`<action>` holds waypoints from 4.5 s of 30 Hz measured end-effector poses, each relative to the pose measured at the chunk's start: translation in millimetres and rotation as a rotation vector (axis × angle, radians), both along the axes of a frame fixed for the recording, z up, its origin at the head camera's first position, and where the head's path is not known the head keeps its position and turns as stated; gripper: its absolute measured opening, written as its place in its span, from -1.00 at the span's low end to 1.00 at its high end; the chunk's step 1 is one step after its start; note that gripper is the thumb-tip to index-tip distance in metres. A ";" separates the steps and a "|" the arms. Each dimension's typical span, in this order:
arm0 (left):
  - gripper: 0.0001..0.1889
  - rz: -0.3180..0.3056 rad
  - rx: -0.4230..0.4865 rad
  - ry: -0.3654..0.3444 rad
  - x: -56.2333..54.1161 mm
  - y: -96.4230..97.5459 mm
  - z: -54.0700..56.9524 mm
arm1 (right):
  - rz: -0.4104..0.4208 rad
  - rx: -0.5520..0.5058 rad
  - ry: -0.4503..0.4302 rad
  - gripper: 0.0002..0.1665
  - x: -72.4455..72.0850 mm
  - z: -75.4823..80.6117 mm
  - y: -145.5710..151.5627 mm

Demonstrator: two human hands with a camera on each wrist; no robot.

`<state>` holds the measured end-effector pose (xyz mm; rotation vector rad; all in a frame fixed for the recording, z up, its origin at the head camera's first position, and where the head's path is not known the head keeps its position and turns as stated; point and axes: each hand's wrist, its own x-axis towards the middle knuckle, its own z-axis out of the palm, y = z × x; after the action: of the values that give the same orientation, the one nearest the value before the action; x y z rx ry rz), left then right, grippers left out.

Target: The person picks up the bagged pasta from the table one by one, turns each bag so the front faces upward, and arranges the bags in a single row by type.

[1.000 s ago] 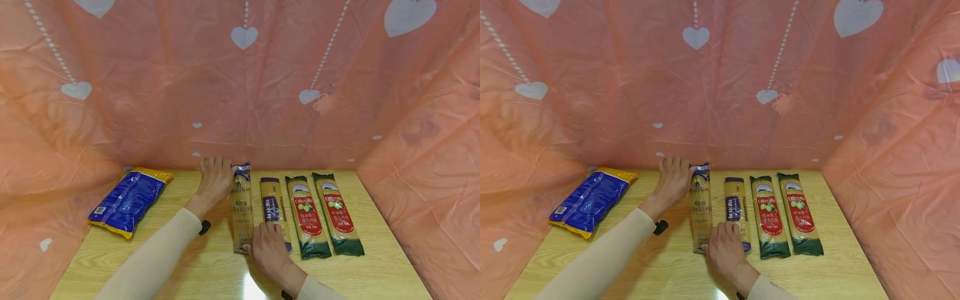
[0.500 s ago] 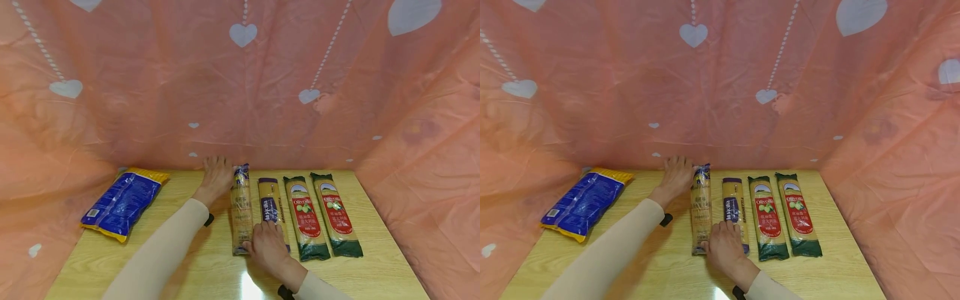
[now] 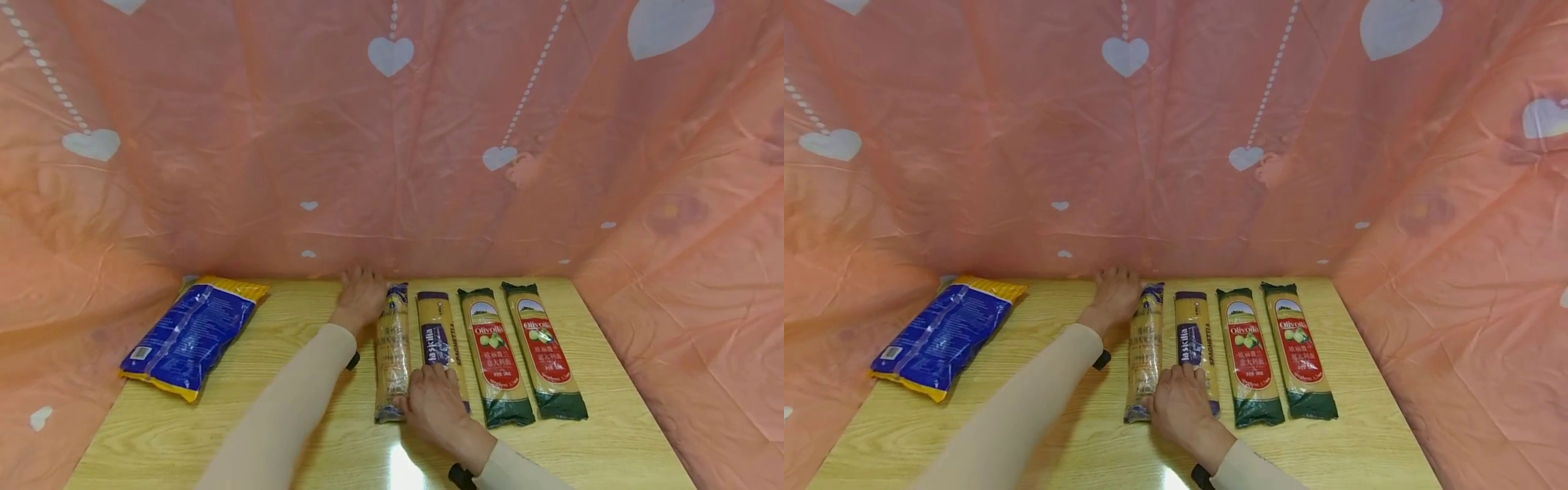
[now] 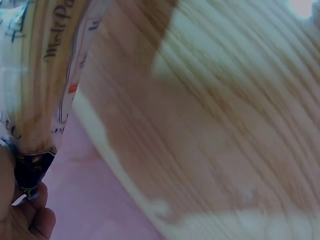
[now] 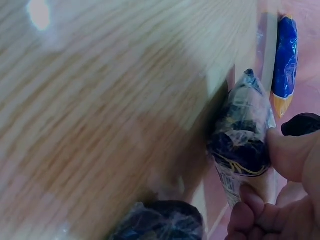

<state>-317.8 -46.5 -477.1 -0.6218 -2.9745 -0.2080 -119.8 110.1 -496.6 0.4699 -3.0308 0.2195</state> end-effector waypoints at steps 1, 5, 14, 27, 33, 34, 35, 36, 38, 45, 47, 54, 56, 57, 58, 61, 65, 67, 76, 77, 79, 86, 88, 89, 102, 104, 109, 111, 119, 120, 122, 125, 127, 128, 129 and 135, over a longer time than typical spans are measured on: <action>-0.53 0.002 0.000 -0.009 0.1 1.1 0.1 | -0.001 -0.011 -0.010 -0.43 -0.1 0.5 0.1; -0.52 0.020 -0.003 -0.032 1.8 3.8 2.3 | -0.008 -0.041 -0.031 -0.45 -0.4 1.6 -0.5; -0.59 0.035 -0.031 -0.036 3.3 1.2 -2.4 | -0.025 -0.039 -0.080 -0.46 -3.6 4.9 -0.9; -0.47 -0.004 -0.073 -0.203 25.2 -11.1 -8.0 | -0.033 0.029 0.047 -0.40 -5.0 4.5 3.1; -0.44 -0.073 -0.079 -0.242 36.1 -15.8 -8.6 | -0.001 0.123 0.241 -0.37 -3.3 -1.3 4.2; -0.44 -0.083 -0.081 -0.250 38.5 -17.0 -9.1 | 0.006 0.133 0.279 -0.37 -3.0 -2.8 4.5; -0.43 -0.093 -0.081 -0.253 40.9 -18.4 -9.8 | 0.012 0.137 0.311 -0.37 -2.7 -4.0 4.8; -0.41 -0.103 -0.079 -0.258 43.7 -19.9 -10.3 | 0.018 0.141 0.337 -0.38 -2.4 -5.4 5.2; -0.38 -0.123 -0.073 -0.278 49.8 -22.8 -10.8 | 0.030 0.131 0.367 -0.40 -1.9 -8.1 6.1; -0.27 -0.219 -0.039 -0.347 73.9 -31.9 -12.9 | 0.068 0.089 0.250 -0.35 2.7 -11.0 7.4; -0.24 -0.230 -0.020 -0.373 81.5 -35.0 -12.2 | 0.078 0.106 0.183 -0.30 4.6 -10.8 6.2; -0.20 -0.234 -0.005 -0.396 97.4 -38.7 -16.3 | 0.095 0.160 0.107 -0.32 8.8 -11.7 2.9; -0.21 -0.232 -0.015 -0.381 98.9 -38.4 -18.4 | 0.097 0.164 0.112 -0.33 8.6 -11.9 2.6; -0.21 -0.230 -0.019 -0.374 99.5 -38.6 -19.0 | 0.097 0.163 0.114 -0.33 8.4 -11.8 2.6; -0.21 -0.227 -0.014 -0.368 100.1 -39.3 -19.1 | 0.097 0.161 0.116 -0.33 8.2 -11.7 2.6; -0.24 -0.217 0.012 -0.345 101.4 -47.4 -17.3 | 0.095 0.154 0.119 -0.34 7.9 -11.3 2.9; -0.31 -0.175 0.048 -0.310 100.1 -75.5 -7.4 | 0.101 0.138 0.120 -0.34 7.8 -11.2 2.8; -0.34 -0.135 0.051 -0.283 97.3 -96.3 -1.5 | 0.104 0.132 0.120 -0.34 7.8 -12.1 2.8; -0.40 0.123 0.061 -0.092 86.6 -214.5 26.9 | 0.107 0.131 0.141 -0.36 7.6 -15.6 3.1; -0.40 0.152 0.055 -0.088 85.5 -228.3 29.5 | 0.106 0.129 0.140 -0.36 7.6 -15.6 3.2; -0.40 0.202 0.042 -0.076 83.4 -254.8 32.2 | 0.104 0.127 0.135 -0.36 7.6 -15.6 3.6; -0.33 0.281 0.039 -0.089 83.2 -316.6 18.1 | 0.096 0.109 0.123 -0.36 7.4 -16.4 4.1; -0.23 0.309 0.049 -0.142 85.6 -322.3 10.7 | 0.093 0.103 0.125 -0.36 7.5 -16.6 3.7; -0.18 0.318 0.050 -0.174 87.0 -324.3 6.9 | 0.092 0.103 0.128 -0.36 7.7 -16.7 3.4; 0.14 0.335 0.067 -0.286 93.5 -327.8 -13.6 | 0.090 0.115 0.130 -0.36 8.0 -16.3 0.3; 0.16 0.337 0.065 -0.309 93.7 -328.1 -11.3 | 0.092 0.102 0.117 -0.37 8.1 -15.8 0.1; 0.11 0.325 0.075 -0.351 93.5 -319.8 -3.5 | 0.091 0.093 0.101 -0.37 8.6 -15.6 0.6; 0.03 0.323 0.078 -0.357 94.2 -313.8 -1.3 | 0.089 0.092 0.102 -0.37 8.8 -16.0 0.9; -0.30 0.282 0.034 -0.300 102.3 -290.7 -6.2 | 0.084 0.071 0.096 -0.37 9.5 -16.7 2.0; -0.32 0.271 0.034 -0.288 104.8 -287.2 -7.0 | 0.083 0.070 0.093 -0.37 9.5 -16.8 2.0; -0.34 0.254 0.039 -0.268 109.8 -278.9 -7.7 | 0.084 0.070 0.088 -0.37 9.6 -16.8 2.0; -0.37 0.245 0.034 -0.250 116.5 -263.7 -6.8 | 0.081 0.072 0.084 -0.37 9.8 -15.9 2.2; -0.37 0.251 0.024 -0.245 120.1 -252.9 -5.7 | 0.079 0.071 0.083 -0.37 9.8 -15.5 2.2; -0.37 0.254 0.017 -0.247 121.9 -247.7 -5.3 | 0.078 0.071 0.084 -0.37 9.8 -15.3 2.1; -0.37 0.256 0.011 -0.249 123.8 -242.5 -4.7 | 0.076 0.070 0.085 -0.38 9.8 -15.1 2.0; -0.39 0.222 -0.004 -0.267 135.5 -216.2 -0.2 | 0.076 0.062 0.083 -0.38 10.1 -15.6 1.6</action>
<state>-182.3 -262.7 -477.3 -0.2776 -3.2676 -0.2877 -109.7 111.7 -512.2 0.5837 -2.9489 0.1078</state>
